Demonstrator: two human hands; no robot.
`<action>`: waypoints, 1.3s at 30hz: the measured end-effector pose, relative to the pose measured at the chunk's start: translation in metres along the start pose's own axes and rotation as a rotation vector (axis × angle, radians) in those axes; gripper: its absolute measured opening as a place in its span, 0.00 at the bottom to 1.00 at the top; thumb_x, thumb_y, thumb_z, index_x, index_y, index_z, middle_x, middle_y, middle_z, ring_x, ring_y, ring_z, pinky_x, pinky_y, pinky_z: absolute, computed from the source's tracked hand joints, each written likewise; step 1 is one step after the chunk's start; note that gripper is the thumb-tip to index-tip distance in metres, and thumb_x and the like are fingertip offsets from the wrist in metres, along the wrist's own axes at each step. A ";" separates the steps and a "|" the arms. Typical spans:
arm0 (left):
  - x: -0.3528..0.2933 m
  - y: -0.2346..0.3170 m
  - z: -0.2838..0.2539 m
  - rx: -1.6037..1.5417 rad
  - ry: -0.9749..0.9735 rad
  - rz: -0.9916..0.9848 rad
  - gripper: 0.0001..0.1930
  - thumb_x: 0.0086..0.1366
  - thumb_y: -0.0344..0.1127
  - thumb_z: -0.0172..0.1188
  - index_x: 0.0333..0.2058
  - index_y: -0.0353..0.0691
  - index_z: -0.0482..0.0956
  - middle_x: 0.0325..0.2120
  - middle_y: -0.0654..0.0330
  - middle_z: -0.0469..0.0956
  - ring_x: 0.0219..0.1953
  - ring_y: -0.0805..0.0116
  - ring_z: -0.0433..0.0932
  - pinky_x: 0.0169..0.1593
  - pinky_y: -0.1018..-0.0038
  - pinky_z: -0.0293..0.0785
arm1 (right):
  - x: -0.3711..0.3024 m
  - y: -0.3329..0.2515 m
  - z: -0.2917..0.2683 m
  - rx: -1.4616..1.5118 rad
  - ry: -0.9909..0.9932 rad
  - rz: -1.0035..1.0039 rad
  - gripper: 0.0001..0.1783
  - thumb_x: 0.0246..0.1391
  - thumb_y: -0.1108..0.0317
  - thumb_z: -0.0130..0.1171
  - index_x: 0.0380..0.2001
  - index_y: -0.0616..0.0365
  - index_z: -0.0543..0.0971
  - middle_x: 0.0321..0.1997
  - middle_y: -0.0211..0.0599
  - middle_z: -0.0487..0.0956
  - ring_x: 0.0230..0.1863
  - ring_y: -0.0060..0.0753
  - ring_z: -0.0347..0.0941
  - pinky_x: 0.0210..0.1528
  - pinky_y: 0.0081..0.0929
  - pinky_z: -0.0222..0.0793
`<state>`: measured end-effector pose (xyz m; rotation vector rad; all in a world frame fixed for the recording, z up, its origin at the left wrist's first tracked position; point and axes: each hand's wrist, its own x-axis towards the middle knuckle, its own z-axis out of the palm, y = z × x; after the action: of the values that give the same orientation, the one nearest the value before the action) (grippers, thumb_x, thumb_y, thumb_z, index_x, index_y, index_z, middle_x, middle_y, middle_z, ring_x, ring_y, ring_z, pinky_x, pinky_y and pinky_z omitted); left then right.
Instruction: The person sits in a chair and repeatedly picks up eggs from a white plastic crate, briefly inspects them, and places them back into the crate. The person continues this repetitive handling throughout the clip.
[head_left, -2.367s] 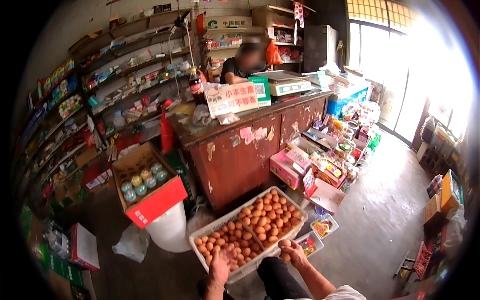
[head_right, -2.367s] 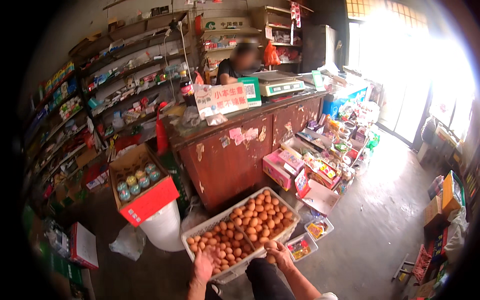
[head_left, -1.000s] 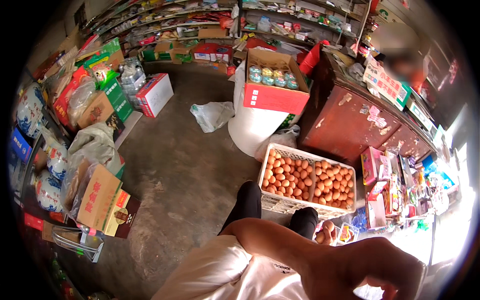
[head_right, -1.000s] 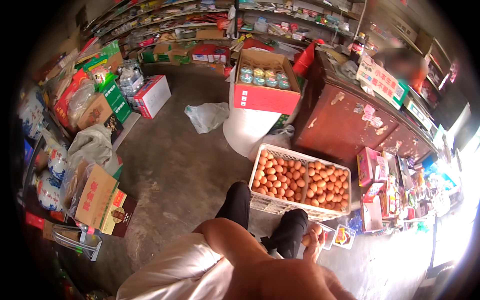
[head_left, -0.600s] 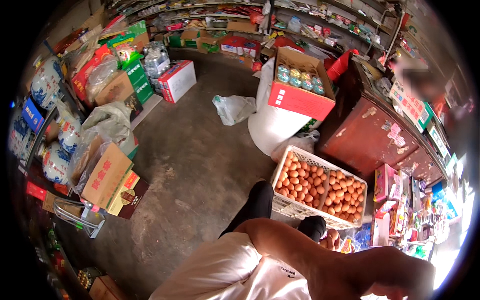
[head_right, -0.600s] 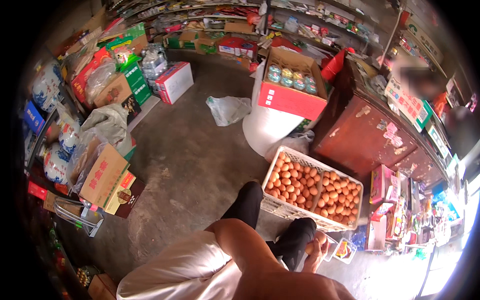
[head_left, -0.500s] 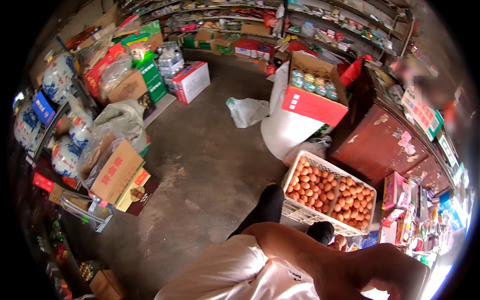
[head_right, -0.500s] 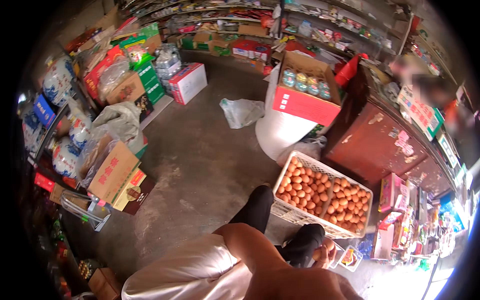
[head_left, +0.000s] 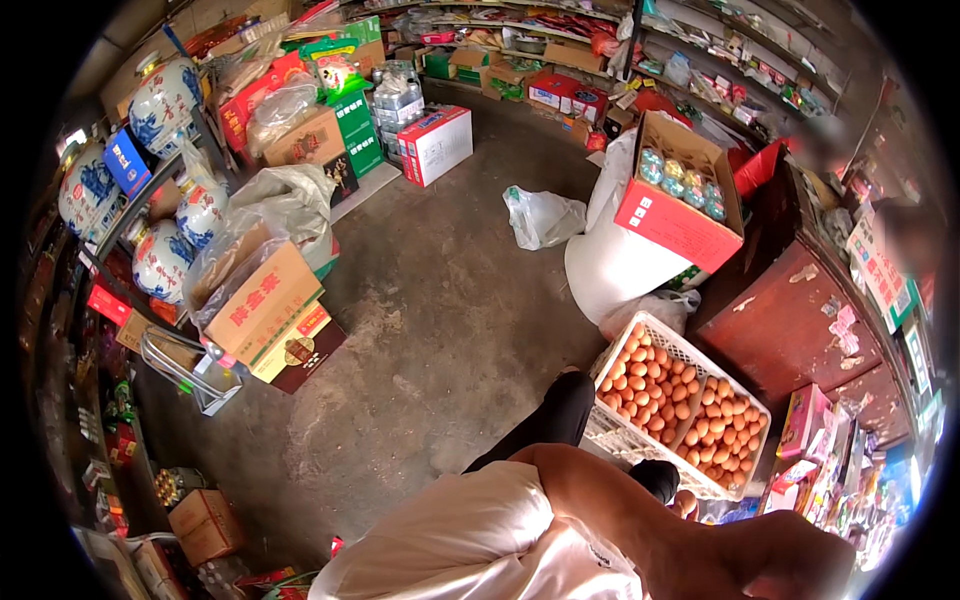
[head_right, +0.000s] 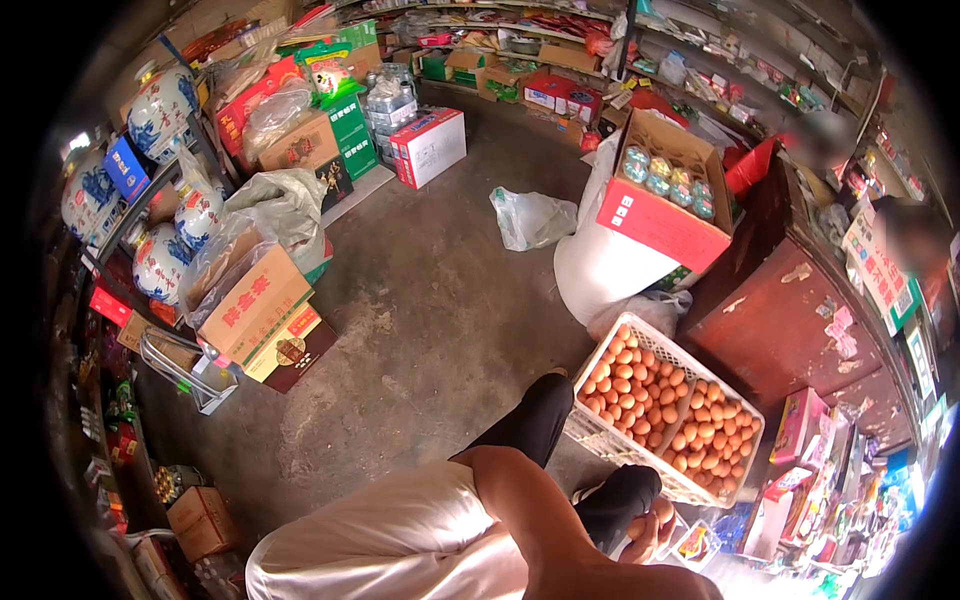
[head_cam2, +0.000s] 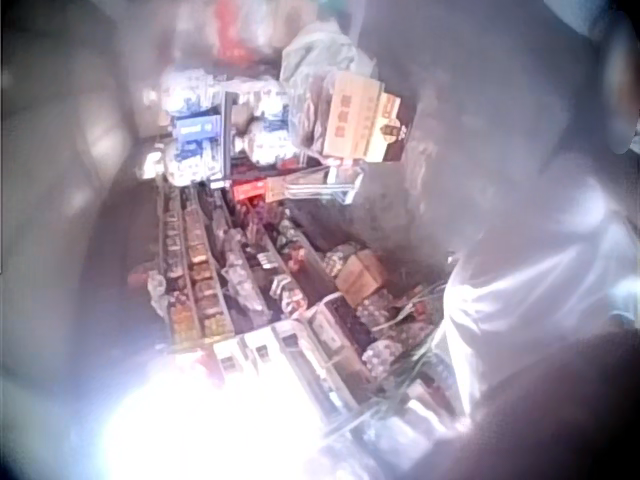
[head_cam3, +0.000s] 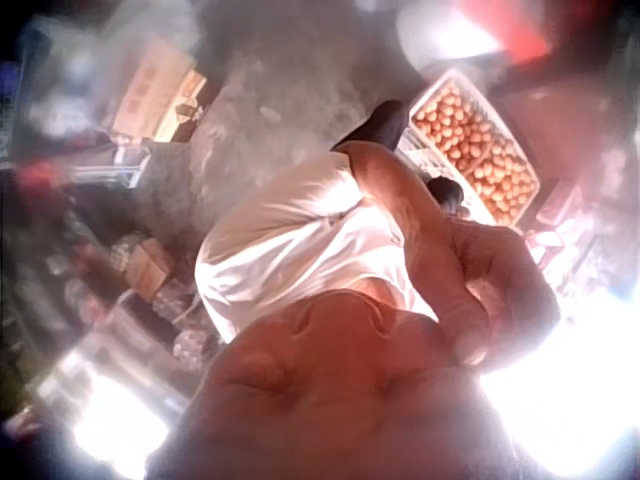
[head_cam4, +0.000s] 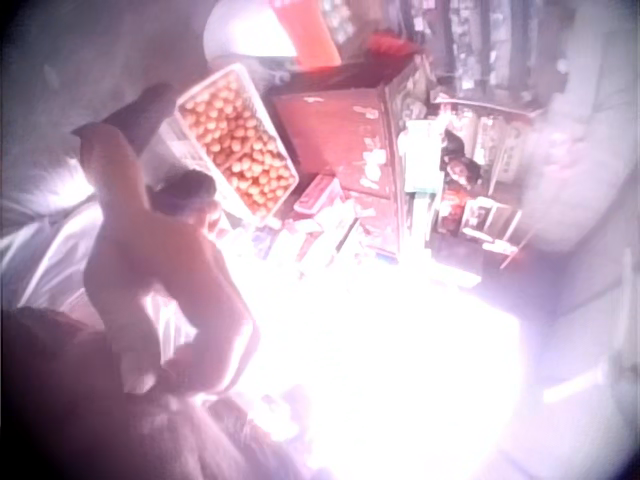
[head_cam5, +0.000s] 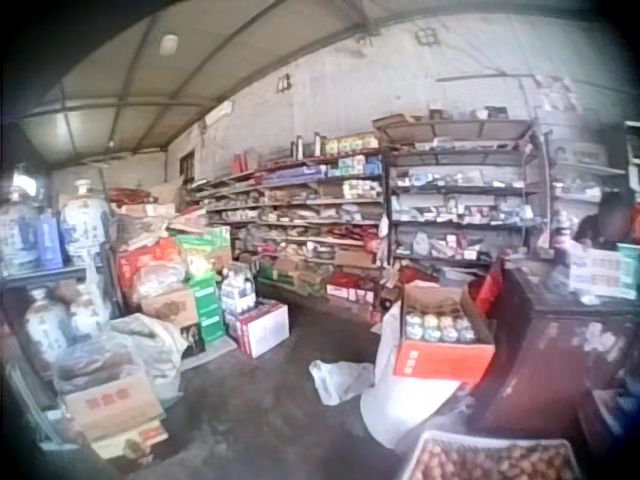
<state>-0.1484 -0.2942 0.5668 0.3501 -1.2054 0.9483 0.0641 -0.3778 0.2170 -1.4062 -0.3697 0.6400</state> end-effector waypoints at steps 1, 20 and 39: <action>-0.002 0.001 0.001 0.017 -0.014 -0.019 0.21 0.61 0.44 0.53 0.41 0.28 0.69 0.38 0.50 0.72 0.36 0.68 0.74 0.33 0.74 0.70 | -0.004 0.000 0.000 -0.004 -0.008 0.008 0.26 0.43 0.76 0.60 0.50 0.60 0.69 0.35 0.31 0.75 0.30 0.21 0.71 0.29 0.20 0.70; -0.002 -0.006 -0.016 -0.146 -0.013 -0.155 0.31 0.62 0.56 0.41 0.53 0.33 0.59 0.51 0.49 0.62 0.49 0.64 0.65 0.48 0.68 0.62 | 0.008 -0.002 0.020 -0.008 -0.084 -0.011 0.27 0.44 0.78 0.59 0.51 0.60 0.68 0.36 0.31 0.75 0.31 0.20 0.71 0.30 0.19 0.70; -0.086 0.132 -0.179 0.851 0.700 -0.612 0.42 0.63 0.68 0.27 0.62 0.38 0.51 0.62 0.50 0.54 0.62 0.59 0.56 0.60 0.60 0.54 | -0.013 0.008 0.004 0.061 0.087 0.017 0.27 0.45 0.79 0.60 0.51 0.54 0.68 0.35 0.29 0.75 0.30 0.18 0.71 0.30 0.15 0.68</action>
<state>-0.1419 -0.1314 0.3934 0.9067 0.0171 0.8774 0.0503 -0.3824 0.2115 -1.3754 -0.2670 0.5974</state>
